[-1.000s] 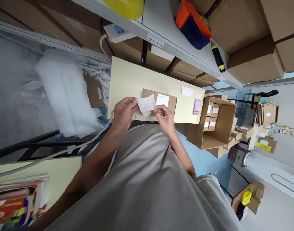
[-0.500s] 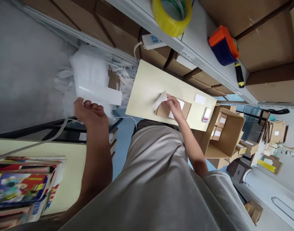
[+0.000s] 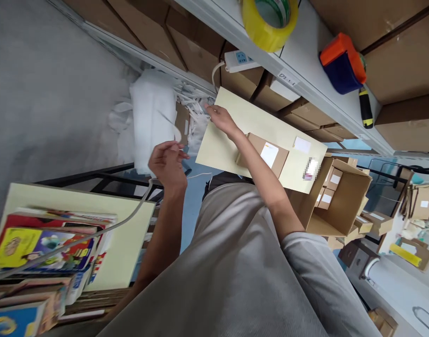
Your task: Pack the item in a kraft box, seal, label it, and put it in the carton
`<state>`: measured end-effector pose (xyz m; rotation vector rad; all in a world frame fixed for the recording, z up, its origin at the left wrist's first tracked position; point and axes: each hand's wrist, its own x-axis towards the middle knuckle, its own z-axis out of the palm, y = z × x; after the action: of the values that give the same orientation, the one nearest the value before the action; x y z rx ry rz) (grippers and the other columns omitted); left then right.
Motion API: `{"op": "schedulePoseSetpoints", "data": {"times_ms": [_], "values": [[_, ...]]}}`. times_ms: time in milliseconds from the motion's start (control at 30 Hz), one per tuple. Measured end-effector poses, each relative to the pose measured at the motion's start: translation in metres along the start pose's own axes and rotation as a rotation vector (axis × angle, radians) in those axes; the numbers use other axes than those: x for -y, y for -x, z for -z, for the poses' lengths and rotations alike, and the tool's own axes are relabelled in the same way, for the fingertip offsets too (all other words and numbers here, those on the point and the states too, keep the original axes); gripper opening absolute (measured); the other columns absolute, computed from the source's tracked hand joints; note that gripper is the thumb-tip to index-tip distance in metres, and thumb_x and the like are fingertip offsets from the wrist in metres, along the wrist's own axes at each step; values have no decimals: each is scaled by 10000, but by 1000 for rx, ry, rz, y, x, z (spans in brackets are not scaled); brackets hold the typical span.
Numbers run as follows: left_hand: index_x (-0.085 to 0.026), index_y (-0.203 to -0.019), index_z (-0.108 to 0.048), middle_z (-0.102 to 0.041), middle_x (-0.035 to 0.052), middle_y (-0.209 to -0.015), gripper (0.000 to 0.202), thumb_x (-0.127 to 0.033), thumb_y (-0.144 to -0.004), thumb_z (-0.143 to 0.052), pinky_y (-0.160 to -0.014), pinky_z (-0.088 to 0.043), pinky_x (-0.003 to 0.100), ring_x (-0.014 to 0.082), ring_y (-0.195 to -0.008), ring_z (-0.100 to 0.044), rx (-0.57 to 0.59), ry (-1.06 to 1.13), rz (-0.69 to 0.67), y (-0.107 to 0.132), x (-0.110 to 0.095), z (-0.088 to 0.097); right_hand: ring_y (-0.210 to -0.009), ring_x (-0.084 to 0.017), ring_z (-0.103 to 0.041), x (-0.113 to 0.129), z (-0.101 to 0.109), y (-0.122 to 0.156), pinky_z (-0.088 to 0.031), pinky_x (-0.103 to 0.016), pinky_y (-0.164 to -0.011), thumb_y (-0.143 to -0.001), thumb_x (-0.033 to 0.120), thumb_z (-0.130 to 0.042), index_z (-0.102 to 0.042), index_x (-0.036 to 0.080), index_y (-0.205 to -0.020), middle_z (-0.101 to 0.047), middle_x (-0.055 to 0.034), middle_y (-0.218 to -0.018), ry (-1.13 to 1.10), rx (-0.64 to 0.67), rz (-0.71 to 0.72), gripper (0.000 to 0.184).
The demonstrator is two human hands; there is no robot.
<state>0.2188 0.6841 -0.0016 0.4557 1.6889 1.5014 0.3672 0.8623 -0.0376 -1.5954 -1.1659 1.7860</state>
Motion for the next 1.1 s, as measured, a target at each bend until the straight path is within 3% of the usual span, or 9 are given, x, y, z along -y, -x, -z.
{"op": "schedulePoseSetpoints", "data": {"times_ms": [100, 233, 367, 533, 667, 767, 867, 967, 1100], "values": [[-233, -942, -708, -789, 25, -845, 402, -621, -894, -800, -689, -608, 315, 144, -638, -692, 225, -63, -7, 25, -2, -21, -1005, -198, -783, -9, 30, 54, -672, -465, -1087, -1007, 820, -738, -719, 145, -1196, -833, -53, -1054, -109, 83, -181, 702], [-230, -924, -750, -806, 42, -848, 366, -591, -895, -805, -774, -651, 337, 193, -761, -769, 601, -159, -13, 51, 1, -43, -1084, -269, -830, -26, 69, 122, -718, -460, -1033, -912, 895, -782, -753, 233, -1100, -870, -72, -1079, -334, 92, -115, 689], [-243, -1014, -804, -837, 55, -928, 280, -508, -925, -782, -872, -668, 376, 220, -838, -794, 960, -289, -55, 66, 10, -59, -1148, -323, -834, -50, 106, 173, -723, -520, -1039, -855, 921, -781, -738, 257, -1046, -886, -89, -1083, -416, -54, -75, 692], [-260, -1137, -771, -832, 48, -953, 282, -453, -934, -735, -882, -654, 389, 233, -862, -795, 1162, -445, -94, 80, 31, -77, -1242, -355, -818, -87, 144, 222, -717, -550, -1050, -841, 898, -783, -704, 273, -1015, -882, -104, -1061, -486, -266, -105, 653], [-264, -1160, -738, -839, 50, -967, 272, -426, -942, -731, -846, -641, 384, 236, -831, -789, 1225, -561, -94, 91, 48, -94, -1227, -342, -817, -108, 159, 246, -705, -517, -1082, -764, 698, -935, -706, 256, -1059, -889, -102, -1106, -545, -395, -108, 578], [-253, -1141, -724, -853, 73, -1020, 305, -470, -935, -777, -836, -635, 380, 235, -832, -787, 1180, -585, -57, 102, 56, -109, -1198, -322, -820, -114, 163, 252, -690, -483, -1100, -697, 588, -991, -720, 244, -1091, -895, -90, -1158, -545, -435, -103, 589], [-237, -1114, -733, -850, 106, -1091, 425, -625, -948, -781, -838, -637, 370, 241, -916, -794, 1018, -493, 37, 113, 62, -126, -1190, -316, -819, -115, 165, 250, -678, -468, -1102, -705, 615, -983, -737, 242, -1155, -893, -80, -1204, -497, -405, -76, 634], [-214, -1040, -750, -825, 103, -1022, 584, -785, -919, -763, -814, -651, 363, 232, -901, -773, 894, -365, 207, 120, 66, -141, -1237, -319, -800, -117, 169, 248, -665, -454, -1112, -742, 672, -955, -745, 244, -1213, -878, -80, -1277, -401, -374, -20, 670], [-205, -976, -773, -795, 75, -930, 612, -764, -764, -906, -752, -636, 338, 207, -823, -729, 795, -311, 345, 125, 72, -152, -1264, -332, -781, -119, 177, 248, -669, -449, -1099, -811, 732, -903, -746, 248, -1307, -858, -85, -1325, -290, -316, 29, 711]]}}
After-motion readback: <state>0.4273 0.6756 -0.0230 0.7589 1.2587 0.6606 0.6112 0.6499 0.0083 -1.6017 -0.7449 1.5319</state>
